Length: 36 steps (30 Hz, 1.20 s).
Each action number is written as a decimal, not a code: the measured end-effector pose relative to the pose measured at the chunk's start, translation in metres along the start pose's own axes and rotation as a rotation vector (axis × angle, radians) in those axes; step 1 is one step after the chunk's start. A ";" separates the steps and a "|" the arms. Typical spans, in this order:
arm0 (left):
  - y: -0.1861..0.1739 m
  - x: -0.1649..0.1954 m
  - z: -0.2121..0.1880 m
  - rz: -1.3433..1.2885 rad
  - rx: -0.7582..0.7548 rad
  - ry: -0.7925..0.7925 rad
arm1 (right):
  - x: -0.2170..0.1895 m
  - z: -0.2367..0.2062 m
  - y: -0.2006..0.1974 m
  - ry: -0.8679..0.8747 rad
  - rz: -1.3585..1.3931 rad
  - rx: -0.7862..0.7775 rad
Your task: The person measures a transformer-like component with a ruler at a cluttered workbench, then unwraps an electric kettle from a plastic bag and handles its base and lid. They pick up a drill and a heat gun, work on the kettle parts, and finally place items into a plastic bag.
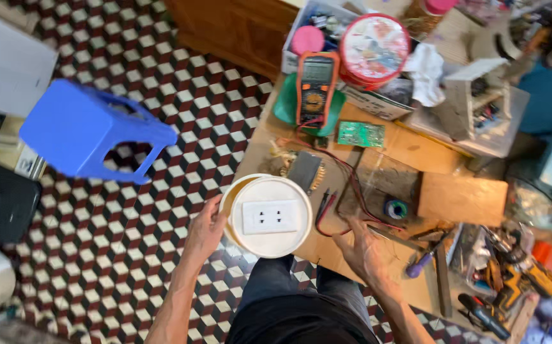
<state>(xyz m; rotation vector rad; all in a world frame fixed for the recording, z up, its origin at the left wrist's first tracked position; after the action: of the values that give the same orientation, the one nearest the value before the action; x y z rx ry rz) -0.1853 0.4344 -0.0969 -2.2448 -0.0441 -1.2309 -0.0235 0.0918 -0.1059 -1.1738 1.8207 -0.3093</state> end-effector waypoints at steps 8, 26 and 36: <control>0.032 -0.013 -0.013 -0.155 -0.073 -0.101 | 0.138 -0.117 0.000 0.334 0.014 -0.041; 0.429 0.267 -0.177 -1.158 -0.586 -0.032 | 0.107 -0.275 -0.297 -0.311 0.484 0.547; 0.515 0.378 -0.312 -1.009 -0.937 0.252 | 0.350 -0.221 -0.310 0.131 0.322 0.770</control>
<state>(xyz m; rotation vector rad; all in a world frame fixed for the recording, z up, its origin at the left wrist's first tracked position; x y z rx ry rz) -0.0566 -0.2396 0.0873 -2.9164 -0.7076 -2.4393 -0.0608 -0.4098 0.0125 -0.3283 1.7170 -0.8203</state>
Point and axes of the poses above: each hand's wrist, its own z-axis towards the middle knuckle, its own y-axis out of the palm, x = y × z, the point moved 7 cm from there along z, towards the middle knuckle, and after that the axes turned 13 degrees about y, right-handed, at the moved point
